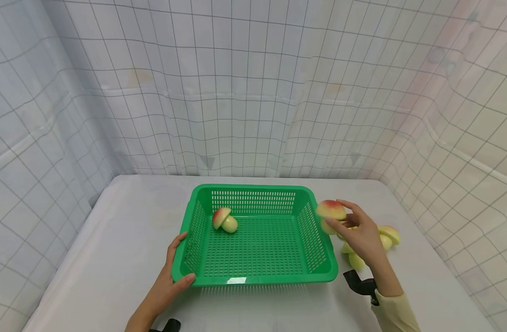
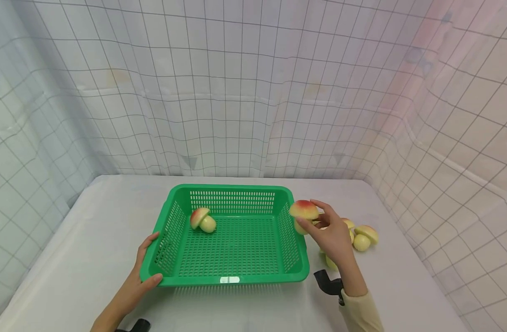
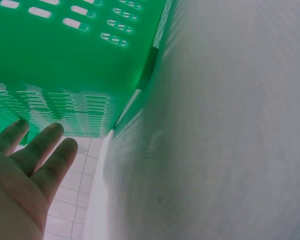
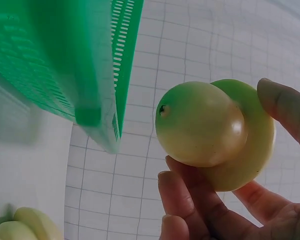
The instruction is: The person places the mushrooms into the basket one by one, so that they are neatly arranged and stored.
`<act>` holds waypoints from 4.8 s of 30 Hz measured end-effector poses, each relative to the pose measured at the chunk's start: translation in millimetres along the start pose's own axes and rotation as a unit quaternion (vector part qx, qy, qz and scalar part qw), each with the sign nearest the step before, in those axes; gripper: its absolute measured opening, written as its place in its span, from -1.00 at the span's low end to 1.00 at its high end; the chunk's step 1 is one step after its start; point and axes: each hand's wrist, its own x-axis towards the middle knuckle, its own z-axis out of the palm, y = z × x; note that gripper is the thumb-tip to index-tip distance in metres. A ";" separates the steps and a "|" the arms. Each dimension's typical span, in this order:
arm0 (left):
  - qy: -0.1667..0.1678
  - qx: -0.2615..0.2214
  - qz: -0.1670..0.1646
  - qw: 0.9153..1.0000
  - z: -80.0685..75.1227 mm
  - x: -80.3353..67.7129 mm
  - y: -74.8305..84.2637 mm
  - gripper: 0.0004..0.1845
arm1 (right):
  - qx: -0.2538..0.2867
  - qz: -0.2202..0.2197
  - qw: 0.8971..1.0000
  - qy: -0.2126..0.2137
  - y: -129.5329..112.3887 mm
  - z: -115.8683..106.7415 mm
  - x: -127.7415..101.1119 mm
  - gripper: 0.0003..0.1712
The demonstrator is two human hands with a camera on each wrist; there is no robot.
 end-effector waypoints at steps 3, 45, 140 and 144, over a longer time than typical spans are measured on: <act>-0.001 -0.001 0.005 1.000 -0.4 0.0 -0.2 -0.10 | -0.008 -0.012 1.000 -0.018 -6.1 2.9 4.1 -0.22; -0.009 -0.006 0.002 1.000 -0.3 0.8 2.6 -0.10 | -0.014 -0.141 0.958 -0.248 -75.5 58.7 70.1 -0.38; -0.009 -0.002 -0.007 1.000 -0.9 0.7 1.2 -0.10 | -0.142 -0.091 0.922 -0.349 -39.6 151.8 108.1 -0.36; -0.011 -0.007 -0.014 1.000 -1.6 0.3 -0.3 -0.10 | -0.141 -0.094 0.922 -0.348 -41.1 151.7 107.2 -0.37</act>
